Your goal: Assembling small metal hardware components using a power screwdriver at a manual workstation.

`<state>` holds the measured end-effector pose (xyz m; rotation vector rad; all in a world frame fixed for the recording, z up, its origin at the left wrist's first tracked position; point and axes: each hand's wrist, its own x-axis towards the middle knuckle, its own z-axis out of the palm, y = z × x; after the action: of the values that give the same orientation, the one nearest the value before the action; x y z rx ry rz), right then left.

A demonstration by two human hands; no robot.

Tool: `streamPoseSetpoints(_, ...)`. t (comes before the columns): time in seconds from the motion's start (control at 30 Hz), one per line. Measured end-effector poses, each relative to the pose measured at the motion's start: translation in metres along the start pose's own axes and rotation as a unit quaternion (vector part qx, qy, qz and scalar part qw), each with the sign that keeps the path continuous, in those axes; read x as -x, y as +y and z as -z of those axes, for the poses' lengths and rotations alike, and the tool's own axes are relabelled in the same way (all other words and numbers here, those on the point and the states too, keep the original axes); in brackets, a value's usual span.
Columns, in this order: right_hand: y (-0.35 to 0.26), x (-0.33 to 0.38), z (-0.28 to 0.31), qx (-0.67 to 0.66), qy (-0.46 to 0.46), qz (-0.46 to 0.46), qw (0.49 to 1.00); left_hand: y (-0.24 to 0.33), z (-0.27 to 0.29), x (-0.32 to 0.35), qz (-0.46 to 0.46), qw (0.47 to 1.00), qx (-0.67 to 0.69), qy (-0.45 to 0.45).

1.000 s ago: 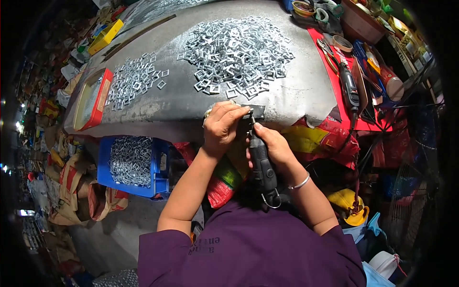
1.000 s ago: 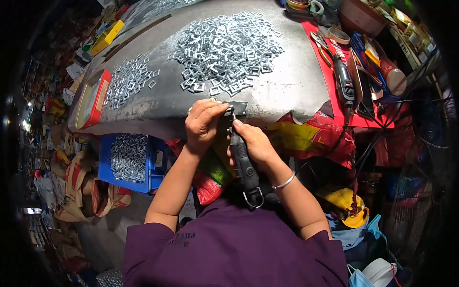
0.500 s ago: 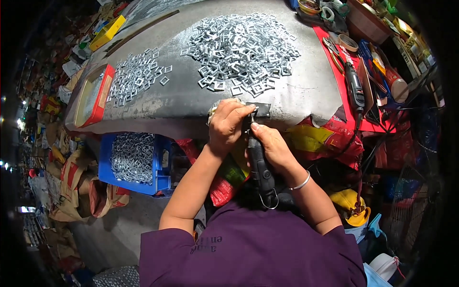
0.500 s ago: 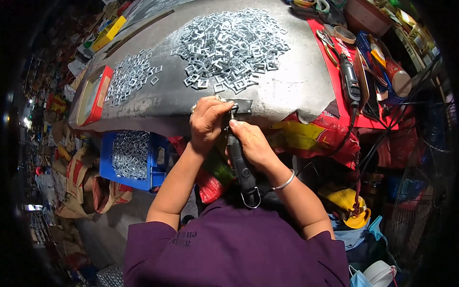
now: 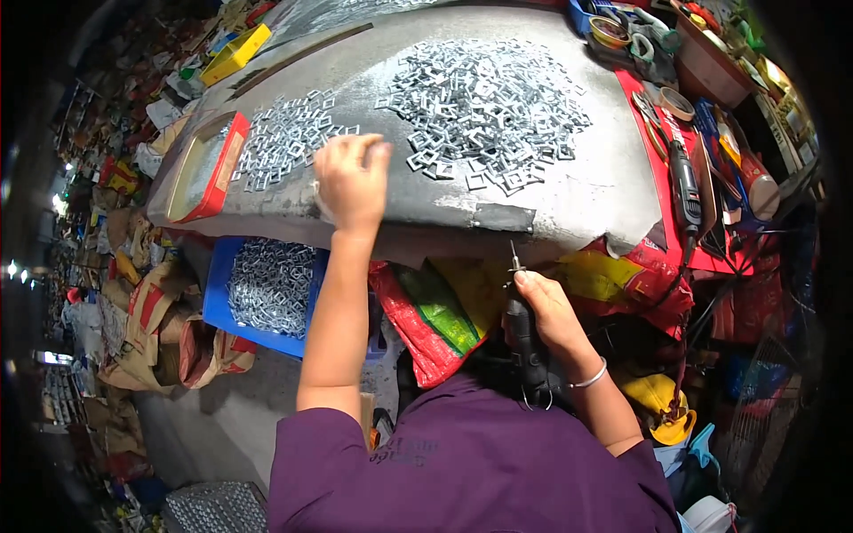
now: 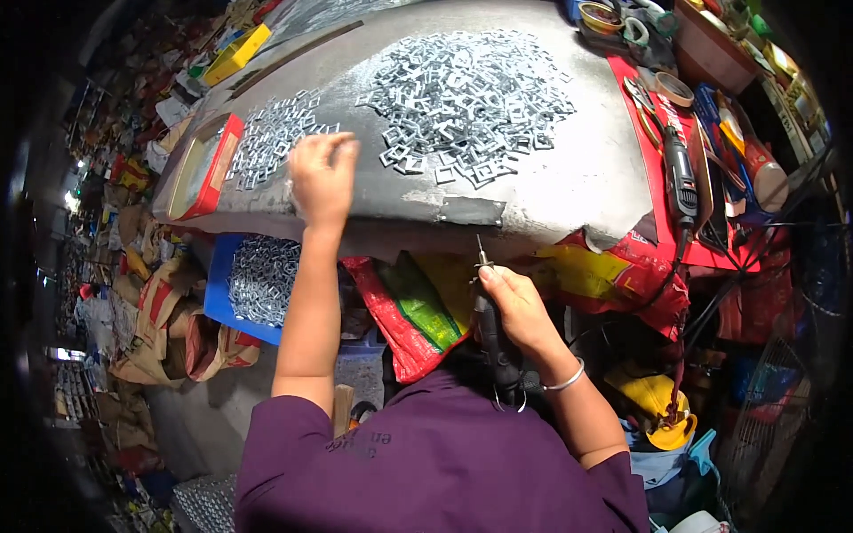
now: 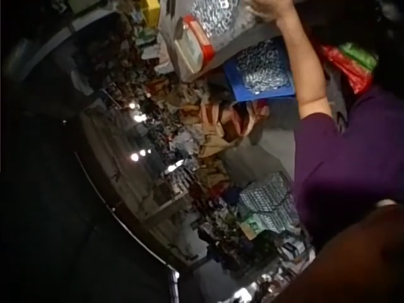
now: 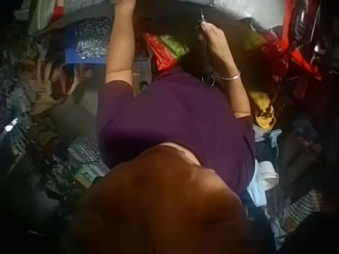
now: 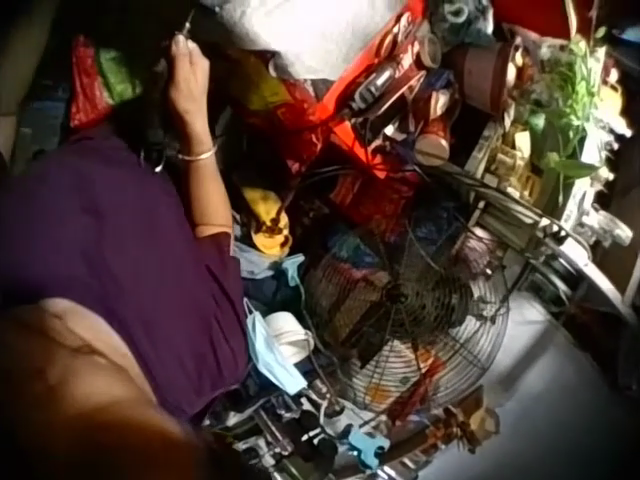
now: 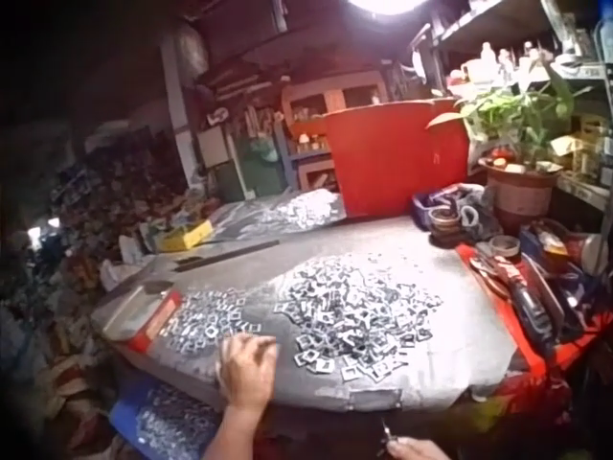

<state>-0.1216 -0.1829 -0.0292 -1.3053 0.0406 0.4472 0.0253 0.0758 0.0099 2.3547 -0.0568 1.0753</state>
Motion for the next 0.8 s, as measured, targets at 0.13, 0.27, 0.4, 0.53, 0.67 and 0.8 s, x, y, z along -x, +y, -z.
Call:
streamPoseSetpoints(0.13,0.011,-0.007,-0.005,0.015,-0.018,0.030,0.999,0.004,-0.018,-0.006,-0.047,0.986,-0.025,-0.156)
streamPoseSetpoints(0.27,0.008,-0.003,-0.003,0.002,-0.016,0.033,0.999,0.006,-0.021,-0.006,0.074,0.978,0.077,-0.180)
streamPoseSetpoints(0.4,-0.003,0.002,0.006,-0.034,0.025,-0.020,0.999,0.035,-0.024,0.023,-0.021,0.967,0.243,-0.068)
streamPoseSetpoints(0.53,-0.007,-0.002,0.004,-0.068,0.002,-0.039,0.997,0.062,-0.029,0.072,-0.148,0.932,0.318,-0.097)
streamPoseSetpoints(0.67,-0.013,-0.016,-0.003,-0.091,0.013,-0.061,0.994,0.059,-0.030,0.076,-0.162,0.921,0.336,-0.109)
streamPoseSetpoints(0.8,-0.020,-0.027,-0.008,-0.111,0.018,-0.080,0.990,0.058,-0.030,0.078,-0.185,0.923,0.320,-0.110)
